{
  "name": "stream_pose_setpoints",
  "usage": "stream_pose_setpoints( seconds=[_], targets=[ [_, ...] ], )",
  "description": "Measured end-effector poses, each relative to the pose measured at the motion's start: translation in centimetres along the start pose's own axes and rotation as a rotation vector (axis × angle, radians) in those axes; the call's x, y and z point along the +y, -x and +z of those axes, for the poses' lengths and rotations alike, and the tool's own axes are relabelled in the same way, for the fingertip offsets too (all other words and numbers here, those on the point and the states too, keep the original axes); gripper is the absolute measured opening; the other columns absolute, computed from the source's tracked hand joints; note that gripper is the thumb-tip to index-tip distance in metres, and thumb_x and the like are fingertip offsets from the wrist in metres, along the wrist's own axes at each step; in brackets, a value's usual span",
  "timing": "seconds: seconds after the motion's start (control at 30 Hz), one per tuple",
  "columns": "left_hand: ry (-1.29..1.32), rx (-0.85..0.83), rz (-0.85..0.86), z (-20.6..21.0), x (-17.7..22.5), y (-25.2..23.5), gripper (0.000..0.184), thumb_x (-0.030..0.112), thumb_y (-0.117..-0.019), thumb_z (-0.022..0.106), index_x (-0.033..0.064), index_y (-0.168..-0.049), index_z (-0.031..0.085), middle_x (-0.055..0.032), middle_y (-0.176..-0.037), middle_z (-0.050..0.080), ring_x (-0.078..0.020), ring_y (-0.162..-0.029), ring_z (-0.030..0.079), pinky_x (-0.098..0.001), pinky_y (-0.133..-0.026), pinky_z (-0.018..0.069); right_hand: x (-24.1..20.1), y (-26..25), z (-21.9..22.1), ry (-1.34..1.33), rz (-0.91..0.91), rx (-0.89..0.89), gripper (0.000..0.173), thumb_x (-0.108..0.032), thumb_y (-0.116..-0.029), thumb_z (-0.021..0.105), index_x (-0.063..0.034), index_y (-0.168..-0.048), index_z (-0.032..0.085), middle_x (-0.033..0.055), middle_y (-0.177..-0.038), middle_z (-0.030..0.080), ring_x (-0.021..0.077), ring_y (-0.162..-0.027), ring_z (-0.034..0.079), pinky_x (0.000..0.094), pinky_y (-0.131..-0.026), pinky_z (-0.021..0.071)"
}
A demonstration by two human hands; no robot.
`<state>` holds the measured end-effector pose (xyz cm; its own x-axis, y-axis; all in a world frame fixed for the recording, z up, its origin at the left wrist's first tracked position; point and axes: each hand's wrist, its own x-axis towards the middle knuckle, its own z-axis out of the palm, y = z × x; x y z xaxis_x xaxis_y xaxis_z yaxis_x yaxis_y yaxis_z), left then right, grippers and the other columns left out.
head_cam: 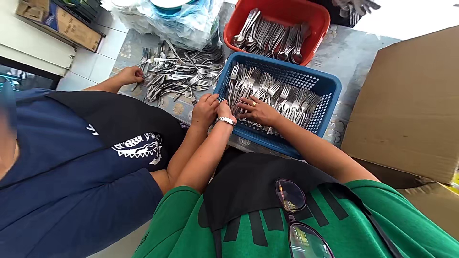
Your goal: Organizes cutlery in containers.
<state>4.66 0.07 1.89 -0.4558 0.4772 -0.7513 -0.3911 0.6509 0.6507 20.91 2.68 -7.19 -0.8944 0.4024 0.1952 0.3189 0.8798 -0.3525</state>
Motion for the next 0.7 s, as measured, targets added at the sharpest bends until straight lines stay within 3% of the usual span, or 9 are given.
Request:
stream_pose_setpoints(
  seconds=[0.07,0.27,0.4,0.5,0.57,0.6,0.63,0.7],
  targets=[
    [-0.007,0.034,0.038,0.4,-0.2,1.8,0.048,0.029,-0.1112,0.042,-0.0007,-0.148,0.043,-0.0204,-0.155,0.041,-0.0310,-0.140,0.041,-0.0539,-0.109,0.0383,0.1,0.0,0.0,-0.002,-0.007,0.024,0.032,-0.007,-0.1032,0.054,-0.0141,-0.126,0.075,0.0188,-0.154,0.053,0.0451,-0.147,0.041,0.0650,-0.120,0.0308],
    [0.006,0.097,-0.046,1.4,-0.8,1.1,0.057,0.034,-0.1104,0.041,-0.0038,-0.153,0.034,-0.0255,-0.155,0.038,-0.0359,-0.140,0.041,-0.0555,-0.110,0.0398,-0.4,0.0,-0.5,-0.043,0.044,-0.014,0.031,-0.009,-0.1036,0.056,-0.0139,-0.128,0.074,0.0180,-0.156,0.050,0.0446,-0.150,0.037,0.0656,-0.122,0.0267],
    [0.006,0.069,-0.038,1.2,0.0,1.0,0.054,0.033,-0.1117,0.037,-0.0025,-0.152,0.038,-0.0227,-0.157,0.039,-0.0334,-0.143,0.040,-0.0565,-0.111,0.0382,-0.7,-0.1,-0.7,-0.041,0.088,-0.046,0.029,-0.017,-0.1025,0.061,-0.0155,-0.129,0.073,0.0179,-0.158,0.047,0.0430,-0.151,0.035,0.0657,-0.122,0.0248],
    [0.041,0.030,-0.031,0.7,-0.3,-0.7,0.052,0.033,-0.1103,0.038,0.0018,-0.152,0.037,-0.0201,-0.156,0.039,-0.0326,-0.141,0.041,-0.0594,-0.106,0.0408,-1.2,0.1,-1.5,-0.042,0.152,-0.076,0.033,-0.022,-0.1027,0.062,-0.0135,-0.134,0.070,0.0220,-0.161,0.042,0.0446,-0.153,0.031,0.0632,-0.124,0.0217],
    [0.043,0.017,-0.041,0.2,-0.3,-1.4,0.054,0.033,-0.1090,0.041,0.0034,-0.154,0.035,-0.0195,-0.159,0.036,-0.0338,-0.146,0.036,-0.0639,-0.110,0.0370,-2.0,0.9,-2.4,-0.063,0.161,-0.015,0.032,-0.019,-0.1028,0.061,-0.0116,-0.132,0.071,0.0242,-0.157,0.046,0.0460,-0.149,0.038,0.0630,-0.122,0.0267],
    [0.054,0.008,-0.039,0.0,-0.4,-1.7,0.055,0.033,-0.1085,0.042,0.0046,-0.154,0.035,-0.0190,-0.159,0.036,-0.0338,-0.146,0.036,-0.0646,-0.111,0.0367,-2.5,1.6,-2.7,-0.069,0.156,0.019,0.029,-0.016,-0.1021,0.061,-0.0114,-0.128,0.074,0.0234,-0.151,0.054,0.0451,-0.142,0.048,0.0613,-0.119,0.0346],
    [0.074,-0.002,-0.040,-0.1,-0.6,-2.1,0.054,0.034,-0.1084,0.042,0.0060,-0.154,0.036,-0.0181,-0.159,0.037,-0.0333,-0.145,0.037,-0.0642,-0.110,0.0374,-3.1,2.3,-3.0,-0.073,0.140,0.032,0.025,-0.013,-0.0998,0.062,-0.0107,-0.119,0.077,0.0218,-0.140,0.063,0.0436,-0.131,0.058,0.0596,-0.110,0.0440],
    [0.101,-0.013,-0.044,-0.2,-0.7,-2.5,0.054,0.035,-0.1080,0.043,0.0079,-0.154,0.036,-0.0166,-0.159,0.037,-0.0327,-0.145,0.037,-0.0635,-0.110,0.0380,-4.1,4.0,-3.0,-0.071,0.091,-0.078,0.021,-0.003,-0.0968,0.061,-0.0078,-0.107,0.079,0.0193,-0.122,0.069,0.0409,-0.115,0.064,0.0573,-0.098,0.0512]
  ],
)
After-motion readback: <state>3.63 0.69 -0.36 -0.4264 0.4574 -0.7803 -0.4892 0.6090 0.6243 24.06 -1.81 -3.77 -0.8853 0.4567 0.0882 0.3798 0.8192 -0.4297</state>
